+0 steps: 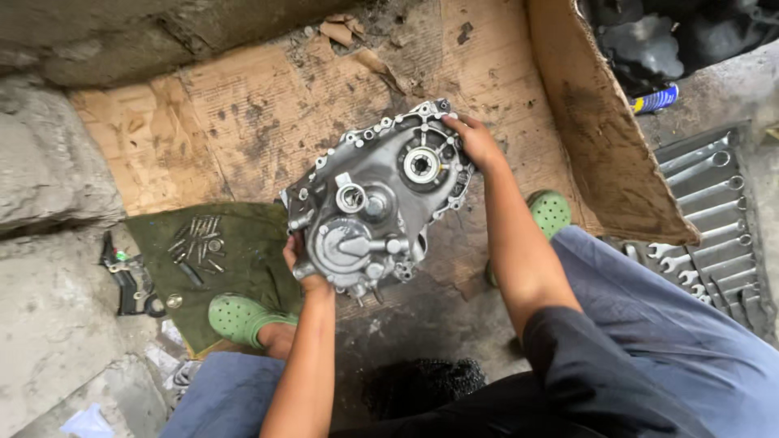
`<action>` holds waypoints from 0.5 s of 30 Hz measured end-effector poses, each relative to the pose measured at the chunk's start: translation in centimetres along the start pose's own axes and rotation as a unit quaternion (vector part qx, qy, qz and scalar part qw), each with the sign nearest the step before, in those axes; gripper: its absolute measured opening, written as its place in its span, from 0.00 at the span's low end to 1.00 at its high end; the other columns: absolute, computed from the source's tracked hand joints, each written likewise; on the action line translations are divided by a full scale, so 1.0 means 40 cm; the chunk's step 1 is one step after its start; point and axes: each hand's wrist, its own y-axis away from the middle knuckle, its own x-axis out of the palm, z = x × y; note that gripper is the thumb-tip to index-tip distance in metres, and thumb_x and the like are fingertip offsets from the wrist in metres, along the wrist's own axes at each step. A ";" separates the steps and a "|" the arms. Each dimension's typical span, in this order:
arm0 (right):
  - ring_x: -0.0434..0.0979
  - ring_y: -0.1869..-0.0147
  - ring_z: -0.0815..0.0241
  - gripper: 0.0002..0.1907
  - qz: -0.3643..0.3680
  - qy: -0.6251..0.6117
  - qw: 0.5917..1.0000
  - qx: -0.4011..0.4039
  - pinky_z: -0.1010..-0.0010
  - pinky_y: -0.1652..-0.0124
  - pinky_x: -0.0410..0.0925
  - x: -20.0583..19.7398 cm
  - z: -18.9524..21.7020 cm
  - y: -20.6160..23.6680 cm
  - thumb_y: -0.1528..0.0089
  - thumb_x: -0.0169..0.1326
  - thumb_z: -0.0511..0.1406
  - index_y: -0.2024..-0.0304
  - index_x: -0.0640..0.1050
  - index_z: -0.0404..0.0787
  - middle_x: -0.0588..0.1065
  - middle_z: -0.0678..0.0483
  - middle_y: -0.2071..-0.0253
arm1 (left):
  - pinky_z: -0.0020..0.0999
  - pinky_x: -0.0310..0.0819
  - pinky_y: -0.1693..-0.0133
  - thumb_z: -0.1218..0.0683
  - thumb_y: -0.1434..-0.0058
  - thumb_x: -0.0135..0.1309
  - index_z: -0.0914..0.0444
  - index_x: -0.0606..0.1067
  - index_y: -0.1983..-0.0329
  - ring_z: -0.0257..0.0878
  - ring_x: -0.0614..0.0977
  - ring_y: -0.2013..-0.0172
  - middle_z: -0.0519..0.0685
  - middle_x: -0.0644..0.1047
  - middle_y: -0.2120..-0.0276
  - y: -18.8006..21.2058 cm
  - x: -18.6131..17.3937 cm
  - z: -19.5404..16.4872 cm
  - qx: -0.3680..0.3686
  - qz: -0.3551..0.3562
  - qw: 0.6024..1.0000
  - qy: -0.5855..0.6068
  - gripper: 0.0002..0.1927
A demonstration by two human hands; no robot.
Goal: The person assembles a motorcycle engine by hand, placing gears and shafts into the crankcase, aligning the two halves, and joining them together. The person then rotates the crankshaft to check alignment and fit.
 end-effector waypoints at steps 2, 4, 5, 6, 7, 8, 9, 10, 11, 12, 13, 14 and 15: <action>0.76 0.44 0.55 0.23 0.076 0.018 0.996 0.044 0.68 0.44 0.67 0.000 0.037 0.016 0.38 0.55 0.45 0.46 0.79 0.39 0.80 0.48 0.48 | 0.47 0.65 0.36 0.41 0.29 0.42 0.65 0.71 0.38 0.49 0.75 0.40 0.55 0.75 0.42 0.012 0.024 -0.011 0.043 0.008 0.999 -0.020 0.27; 0.77 0.48 0.55 0.22 0.108 -0.110 0.986 0.068 0.65 0.47 0.69 0.018 0.059 0.047 0.37 0.51 0.45 0.47 0.80 0.37 0.80 0.48 0.49 | 0.42 0.64 0.36 0.41 0.30 0.41 0.63 0.70 0.37 0.44 0.75 0.39 0.51 0.76 0.40 0.023 0.039 -0.030 0.080 -0.025 0.995 -0.056 0.28; 0.79 0.48 0.55 0.23 0.124 -0.178 0.972 0.095 0.66 0.47 0.71 0.032 0.063 0.064 0.38 0.50 0.45 0.47 0.79 0.39 0.80 0.49 0.49 | 0.41 0.64 0.36 0.41 0.30 0.42 0.64 0.71 0.37 0.43 0.75 0.40 0.50 0.76 0.41 0.029 0.041 -0.040 0.079 -0.019 0.996 -0.048 0.28; 0.81 0.49 0.55 0.24 0.130 -0.245 0.952 0.128 0.66 0.48 0.72 0.043 0.064 0.078 0.40 0.49 0.45 0.46 0.79 0.41 0.80 0.50 0.49 | 0.40 0.64 0.37 0.41 0.29 0.43 0.64 0.72 0.37 0.42 0.75 0.41 0.50 0.76 0.42 0.034 0.044 -0.050 0.070 -0.007 0.997 -0.042 0.28; 0.80 0.51 0.54 0.24 0.124 -0.232 0.957 0.122 0.64 0.50 0.72 0.054 0.066 0.090 0.39 0.49 0.46 0.46 0.77 0.40 0.80 0.49 0.50 | 0.40 0.65 0.37 0.41 0.29 0.43 0.64 0.72 0.38 0.42 0.76 0.42 0.50 0.76 0.43 0.039 0.046 -0.057 0.082 -0.002 0.996 -0.030 0.27; 0.80 0.53 0.54 0.24 0.108 -0.222 0.962 0.117 0.62 0.51 0.71 0.060 0.067 0.099 0.39 0.49 0.47 0.46 0.76 0.40 0.80 0.47 0.51 | 0.40 0.66 0.38 0.42 0.29 0.43 0.64 0.73 0.39 0.42 0.77 0.43 0.50 0.77 0.44 0.042 0.050 -0.062 0.085 0.009 0.996 -0.023 0.26; 0.80 0.54 0.53 0.25 0.121 -0.221 0.957 0.141 0.62 0.50 0.72 0.064 0.070 0.106 0.38 0.48 0.48 0.46 0.77 0.39 0.80 0.47 0.52 | 0.40 0.67 0.38 0.41 0.29 0.43 0.64 0.73 0.39 0.42 0.77 0.44 0.50 0.77 0.45 0.048 0.054 -0.067 0.081 0.011 0.996 -0.027 0.26; 0.81 0.54 0.53 0.26 0.132 -0.219 0.953 0.160 0.62 0.49 0.72 0.067 0.078 0.113 0.38 0.48 0.49 0.47 0.78 0.38 0.81 0.46 0.52 | 0.40 0.67 0.39 0.41 0.30 0.44 0.64 0.73 0.40 0.43 0.77 0.45 0.51 0.77 0.45 0.050 0.060 -0.071 0.077 0.017 0.997 -0.028 0.26; 0.81 0.54 0.52 0.27 0.144 -0.217 0.951 0.168 0.62 0.48 0.72 0.069 0.086 0.116 0.38 0.47 0.50 0.47 0.79 0.38 0.81 0.46 0.53 | 0.40 0.67 0.40 0.41 0.30 0.44 0.64 0.73 0.40 0.43 0.78 0.45 0.51 0.78 0.46 0.053 0.065 -0.076 0.079 0.033 0.996 -0.025 0.27; 0.81 0.54 0.53 0.27 0.153 -0.237 0.947 0.150 0.62 0.47 0.72 0.072 0.096 0.124 0.38 0.47 0.49 0.46 0.79 0.38 0.81 0.47 0.52 | 0.40 0.67 0.40 0.41 0.29 0.44 0.64 0.74 0.40 0.43 0.78 0.46 0.51 0.78 0.47 0.056 0.070 -0.082 0.082 0.027 0.996 -0.018 0.26; 0.82 0.53 0.53 0.27 0.161 -0.257 0.942 0.142 0.61 0.46 0.72 0.074 0.106 0.133 0.38 0.47 0.48 0.45 0.78 0.39 0.81 0.48 0.52 | 0.40 0.67 0.40 0.42 0.29 0.45 0.65 0.74 0.40 0.43 0.78 0.46 0.51 0.78 0.47 0.058 0.072 -0.085 0.080 0.014 0.997 -0.011 0.26; 0.82 0.53 0.54 0.26 0.170 -0.276 0.936 0.137 0.61 0.45 0.72 0.078 0.115 0.143 0.39 0.47 0.47 0.44 0.78 0.40 0.81 0.50 0.51 | 0.40 0.67 0.41 0.42 0.28 0.46 0.65 0.74 0.41 0.43 0.78 0.47 0.51 0.78 0.48 0.060 0.071 -0.089 0.076 -0.002 0.997 -0.006 0.25; 0.81 0.52 0.53 0.26 0.171 -0.281 0.935 0.135 0.60 0.44 0.71 0.083 0.124 0.153 0.38 0.47 0.47 0.44 0.78 0.38 0.81 0.49 0.51 | 0.39 0.67 0.41 0.42 0.29 0.46 0.64 0.74 0.41 0.42 0.78 0.47 0.50 0.78 0.47 0.058 0.069 -0.092 0.085 -0.009 0.996 -0.028 0.25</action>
